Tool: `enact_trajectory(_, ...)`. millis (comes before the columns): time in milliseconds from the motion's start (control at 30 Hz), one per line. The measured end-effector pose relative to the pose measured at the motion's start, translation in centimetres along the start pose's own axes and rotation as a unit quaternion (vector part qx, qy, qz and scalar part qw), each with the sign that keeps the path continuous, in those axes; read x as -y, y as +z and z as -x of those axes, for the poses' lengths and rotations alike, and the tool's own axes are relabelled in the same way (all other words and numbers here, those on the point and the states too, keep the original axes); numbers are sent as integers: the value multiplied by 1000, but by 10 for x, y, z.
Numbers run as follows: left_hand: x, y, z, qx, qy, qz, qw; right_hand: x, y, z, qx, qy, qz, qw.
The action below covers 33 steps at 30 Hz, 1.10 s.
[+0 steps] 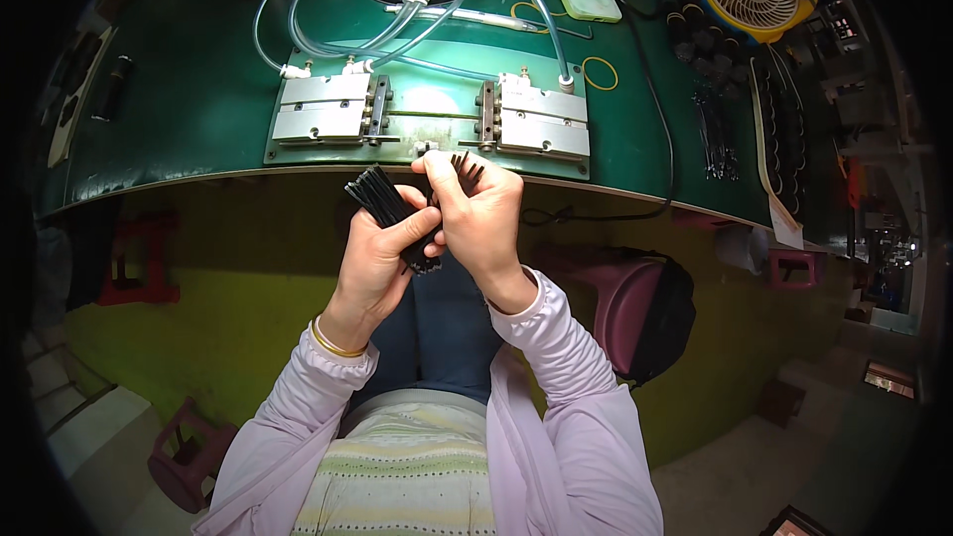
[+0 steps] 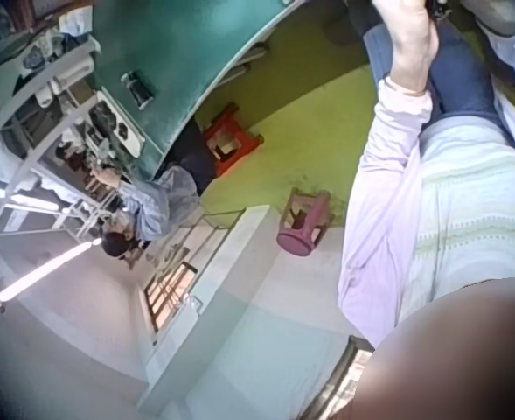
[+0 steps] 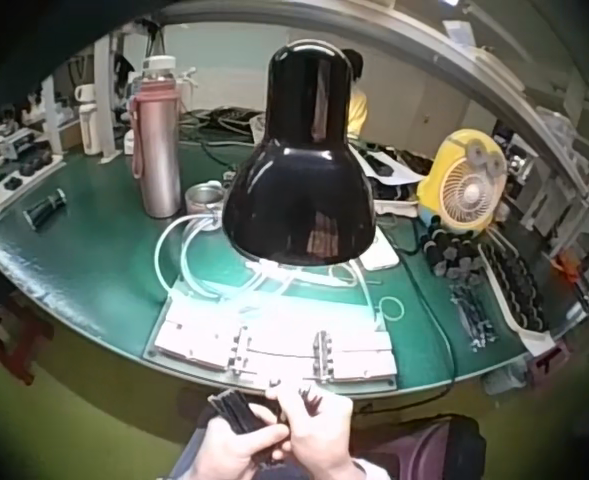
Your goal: Manually assembling small electronic components at a factory workstation.
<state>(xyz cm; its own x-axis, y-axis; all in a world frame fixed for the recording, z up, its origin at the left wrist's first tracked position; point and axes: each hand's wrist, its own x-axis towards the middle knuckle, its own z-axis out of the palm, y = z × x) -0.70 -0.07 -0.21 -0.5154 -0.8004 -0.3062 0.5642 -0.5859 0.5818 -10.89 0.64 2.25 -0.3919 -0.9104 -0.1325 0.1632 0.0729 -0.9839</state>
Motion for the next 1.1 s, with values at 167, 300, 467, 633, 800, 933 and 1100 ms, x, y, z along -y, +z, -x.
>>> enact_trajectory(167, -2, 0, 1, 9, 3, -8, 1000, -1, 1, 0, -4, 9, -17, 1000)
enact_trajectory(300, -14, 5, 5, 29, -41, 48, 998, -2, 0, 1, -13, 19, -35, 999)
enact_trajectory(467, -21, -6, 13, 55, -69, -13, 996, -1, 0, 4, 5, 9, -12, 1000)
enact_trajectory(633, -20, -9, 14, 50, -33, -36, 998, 3, 0, 10, 42, -12, 7, 999)
enact_trajectory(800, -16, -10, 13, 33, -25, -44, 998, 3, 2, 12, 46, -32, 49, 997)
enact_trajectory(933, -9, -11, 10, 23, -25, -16, 999, 0, 0, 10, 40, -37, 41, 998)
enact_trajectory(1100, -4, -11, 6, 28, -17, 21, 999, 0, 2, 7, 9, -24, 25, 999)
